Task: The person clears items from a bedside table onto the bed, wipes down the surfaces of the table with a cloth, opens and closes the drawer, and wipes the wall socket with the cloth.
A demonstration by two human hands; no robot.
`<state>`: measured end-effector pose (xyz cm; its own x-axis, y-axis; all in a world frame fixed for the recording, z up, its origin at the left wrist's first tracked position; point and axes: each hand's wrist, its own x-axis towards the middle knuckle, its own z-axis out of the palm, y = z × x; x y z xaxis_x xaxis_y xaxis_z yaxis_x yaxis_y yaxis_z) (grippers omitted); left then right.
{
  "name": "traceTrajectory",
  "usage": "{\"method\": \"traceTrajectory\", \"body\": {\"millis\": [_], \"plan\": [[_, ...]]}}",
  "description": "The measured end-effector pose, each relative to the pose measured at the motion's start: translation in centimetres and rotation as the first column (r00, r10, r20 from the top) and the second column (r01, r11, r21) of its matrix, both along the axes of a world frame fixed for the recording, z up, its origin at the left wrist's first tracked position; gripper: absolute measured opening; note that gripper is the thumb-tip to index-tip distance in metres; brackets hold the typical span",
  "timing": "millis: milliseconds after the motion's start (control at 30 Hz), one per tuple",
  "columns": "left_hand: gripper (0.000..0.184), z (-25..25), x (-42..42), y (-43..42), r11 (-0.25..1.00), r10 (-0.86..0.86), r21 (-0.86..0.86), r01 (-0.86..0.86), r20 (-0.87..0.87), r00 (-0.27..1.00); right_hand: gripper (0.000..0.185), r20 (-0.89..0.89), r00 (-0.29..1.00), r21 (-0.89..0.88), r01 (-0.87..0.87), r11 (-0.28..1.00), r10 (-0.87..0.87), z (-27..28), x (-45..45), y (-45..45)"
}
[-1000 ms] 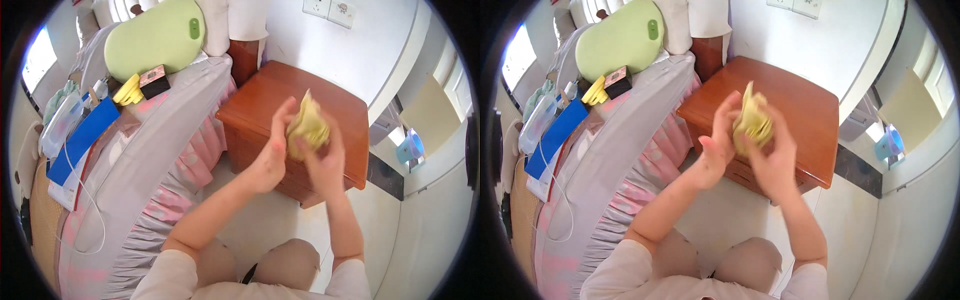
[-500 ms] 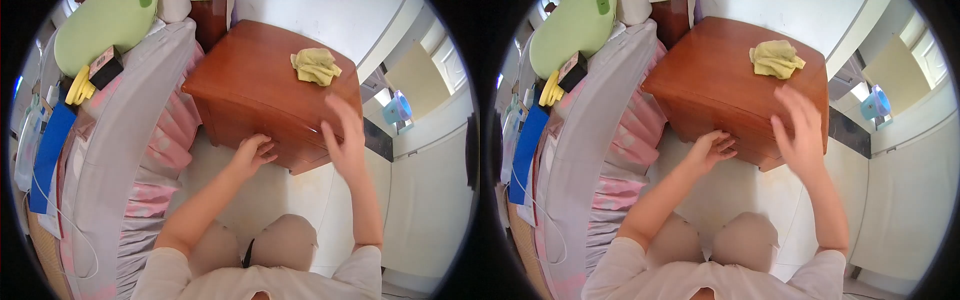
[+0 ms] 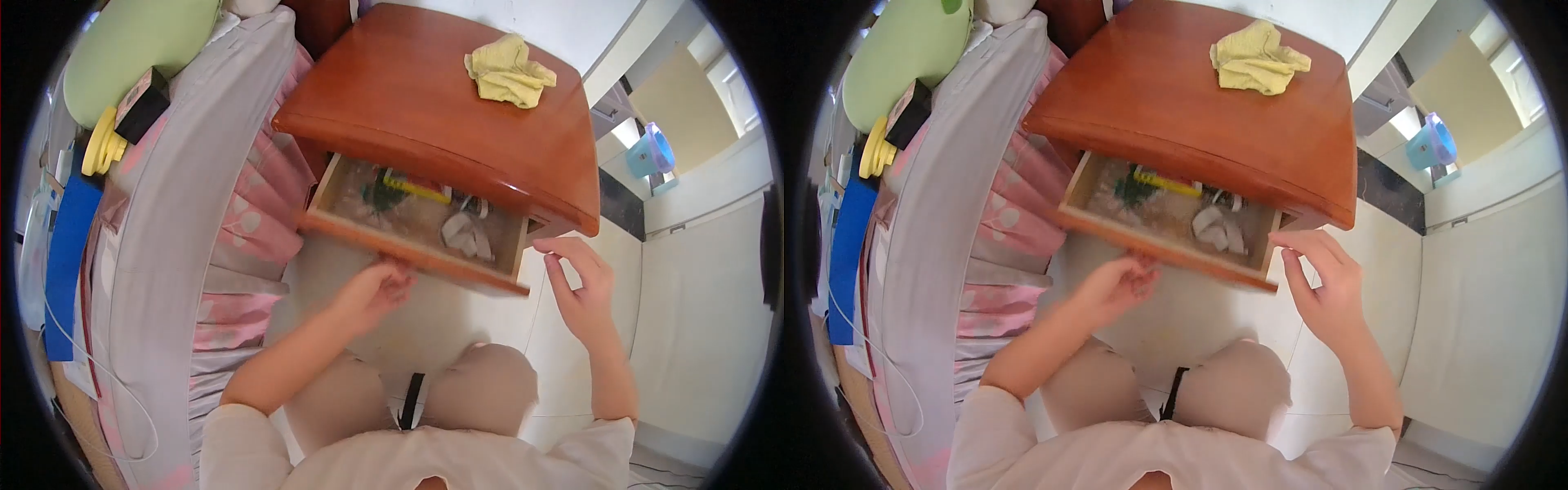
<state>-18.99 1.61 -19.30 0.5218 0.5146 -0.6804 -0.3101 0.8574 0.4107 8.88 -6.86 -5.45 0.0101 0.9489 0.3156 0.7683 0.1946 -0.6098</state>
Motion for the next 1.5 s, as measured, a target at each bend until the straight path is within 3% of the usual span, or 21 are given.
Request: {"method": "traceTrajectory", "body": {"millis": [133,233,267,333,367,467,567,667,733,767,833,867,933,1033,1067,1100,1167,1233,1267,1433,1500], "plan": [[0.029,4.8,-4.5,-4.9,0.978,-0.110,-0.161,0.131,0.130,0.985,0.035,-0.111,0.992,-0.308,-0.090,0.947,0.058,-1.5,-1.0,1.0],[0.042,5.3,-6.6,-8.1,0.963,-0.054,-0.253,0.091,0.148,0.988,0.077,-0.004,0.962,-0.425,-0.250,0.870,0.274,-3.6,-2.4,2.8],[0.042,5.1,-7.3,-8.9,0.962,-0.049,-0.258,0.085,0.144,0.988,0.077,-0.010,0.961,-0.427,-0.255,0.867,0.278,-4.4,-2.7,3.6],[0.046,4.8,-8.2,-10.4,0.979,-0.059,-0.190,0.078,0.103,0.993,0.096,0.378,0.891,-0.373,-0.102,0.922,0.252,-6.0,-3.5,5.2],[0.046,4.7,-8.4,-10.7,0.980,-0.055,-0.185,0.073,0.100,0.994,0.113,0.392,0.881,-0.452,-0.066,0.889,0.264,-6.8,-3.4,6.4],[0.051,4.7,-8.5,-12.0,0.971,-0.070,-0.221,0.089,0.090,0.993,0.119,0.136,0.931,-0.535,-0.220,0.816,0.340,-9.2,-3.3,8.1],[0.053,5.1,-8.2,-13.0,0.983,-0.063,-0.170,0.066,0.022,0.998,0.122,0.358,0.841,-0.733,-0.016,0.680,0.406,-7.5,-7.2,6.8],[0.049,6.5,-8.0,-12.3,0.988,-0.059,-0.141,0.062,0.025,0.998,0.123,0.266,0.872,-0.646,-0.155,0.748,0.411,-9.5,-7.1,5.3],[0.040,7.3,-8.7,-11.9,0.895,-0.399,-0.127,0.428,0.204,0.894,0.115,0.260,0.883,-0.617,-0.159,0.770,0.390,-9.1,-6.5,4.9],[0.040,8.6,-8.8,-11.4,0.895,-0.397,-0.130,0.426,0.204,0.895,0.109,0.227,0.893,-0.609,-0.180,0.772,0.388,-8.8,-5.7,4.9],[0.029,12.4,-8.7,-10.0,0.697,-0.595,0.473,0.538,-0.038,0.803,0.103,0.193,0.901,-0.602,-0.204,0.772,0.389,-8.5,-4.2,5.0],[0.029,13.6,-8.4,-9.5,0.701,-0.590,0.472,0.534,-0.036,0.806,0.099,0.211,0.919,-0.540,-0.174,0.823,0.333,-8.5,-3.4,5.0],[0.022,15.3,-7.4,-8.6,0.452,-0.267,0.892,0.021,0.113,0.957,0.095,0.226,0.932,-0.480,-0.147,0.865,0.284,-8.5,-3.1,5.4],[0.018,16.4,-5.5,-7.9,0.474,-0.291,0.870,-0.140,0.304,0.907,0.091,0.182,0.947,-0.487,-0.146,0.861,0.263,-9.4,-3.6,6.6],[0.022,17.2,-4.8,-7.1,0.316,-0.202,0.936,0.156,-0.095,0.975,0.093,0.201,0.960,-0.421,-0.096,0.902,0.196,-11.1,-4.2,7.2],[0.025,17.8,-4.1,-5.7,0.187,-0.047,0.863,0.470,-0.470,0.882,0.095,0.214,0.969,-0.347,-0.042,0.937,0.122,-12.1,-5.0,8.0],[0.039,12.6,-2.3,-0.7,-0.097,0.310,0.710,0.697,-0.644,0.700,0.098,0.345,0.935,-0.366,0.050,0.929,0.086,-12.0,-7.3,9.3],[0.075,7.4,-2.5,3.4,-0.026,0.321,0.353,0.935,-0.883,0.342,0.102,0.468,0.882,-0.373,0.141,0.917,0.054,-12.3,-7.4,10.8],[0.087,5.7,-2.3,4.9,0.024,0.331,0.119,0.993,-0.938,0.105,0.099,0.308,0.943,-0.392,0.003,0.920,0.128,-13.2,-6.9,11.6],[0.109,4.5,-1.7,8.1,-0.005,0.241,0.036,0.999,-0.970,0.036,0.081,-0.041,0.969,-0.534,-0.226,0.815,0.242,-13.5,-4.4,12.6],[0.112,4.6,-1.6,8.5,-0.003,0.183,-0.001,1.000,-0.983,0.000,0.061,-0.244,0.942,-0.318,-0.303,0.898,0.231,-13.8,-3.8,11.4]]}}
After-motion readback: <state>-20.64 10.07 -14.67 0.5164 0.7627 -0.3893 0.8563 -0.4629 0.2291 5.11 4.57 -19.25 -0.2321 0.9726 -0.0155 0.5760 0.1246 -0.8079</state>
